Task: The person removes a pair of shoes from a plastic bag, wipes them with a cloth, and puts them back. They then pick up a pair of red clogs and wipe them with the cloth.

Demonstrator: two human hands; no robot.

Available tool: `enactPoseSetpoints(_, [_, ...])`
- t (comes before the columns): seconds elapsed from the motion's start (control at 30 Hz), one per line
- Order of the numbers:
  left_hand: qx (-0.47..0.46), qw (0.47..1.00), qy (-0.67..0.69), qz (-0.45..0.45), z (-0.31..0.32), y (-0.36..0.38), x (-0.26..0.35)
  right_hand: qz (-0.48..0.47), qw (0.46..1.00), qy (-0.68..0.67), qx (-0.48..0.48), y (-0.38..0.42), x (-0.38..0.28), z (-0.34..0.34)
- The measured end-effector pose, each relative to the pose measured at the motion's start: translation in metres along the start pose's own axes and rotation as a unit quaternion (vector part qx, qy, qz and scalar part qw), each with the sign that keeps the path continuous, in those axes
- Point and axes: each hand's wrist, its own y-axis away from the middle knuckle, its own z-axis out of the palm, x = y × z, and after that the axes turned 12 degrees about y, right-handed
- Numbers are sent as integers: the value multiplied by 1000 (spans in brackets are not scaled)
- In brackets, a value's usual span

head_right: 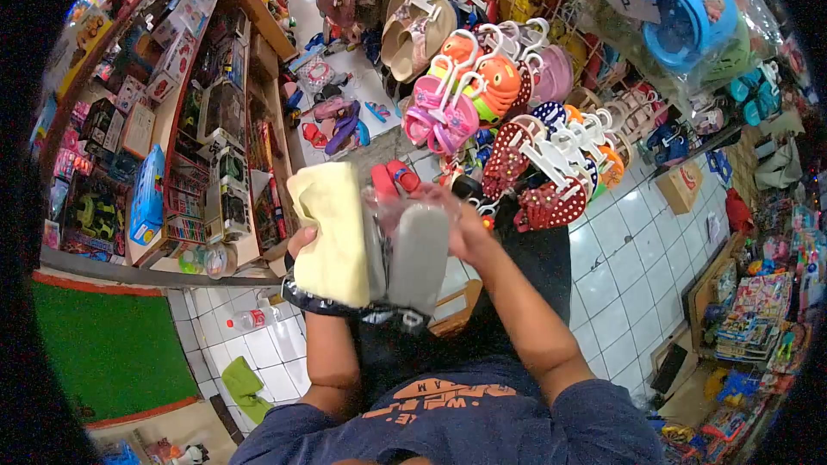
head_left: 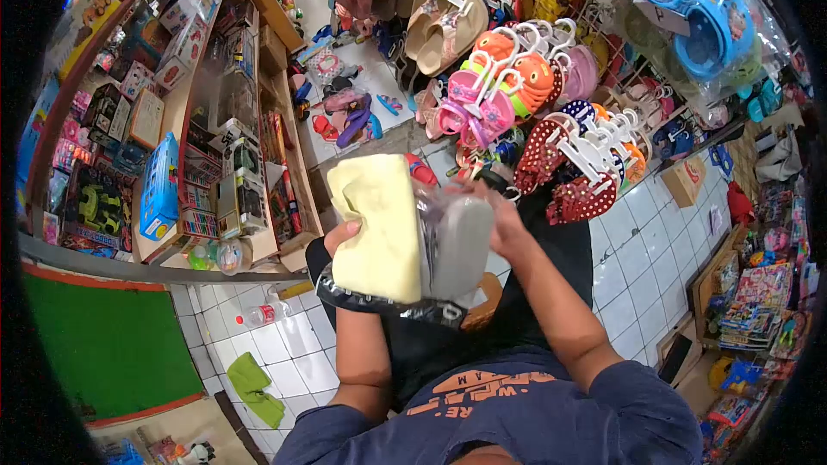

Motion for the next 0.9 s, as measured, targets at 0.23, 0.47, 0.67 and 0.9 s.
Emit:
enactPoseSetpoints(0.23, [145,913,-381,-9,-10,-5,-21,105,838,-415,-338,13,12,8])
enactPoseSetpoints(0.47, [51,555,-825,94,49,-32,-4,125,970,-205,31,19,-18,12])
enactPoseSetpoints(0.67, [16,316,-949,12,64,-37,-40,92,989,-112,42,10,3,-3])
enactPoseSetpoints(0.9, [133,550,-810,157,23,-42,-77,123,973,-186,53,4,21,-2])
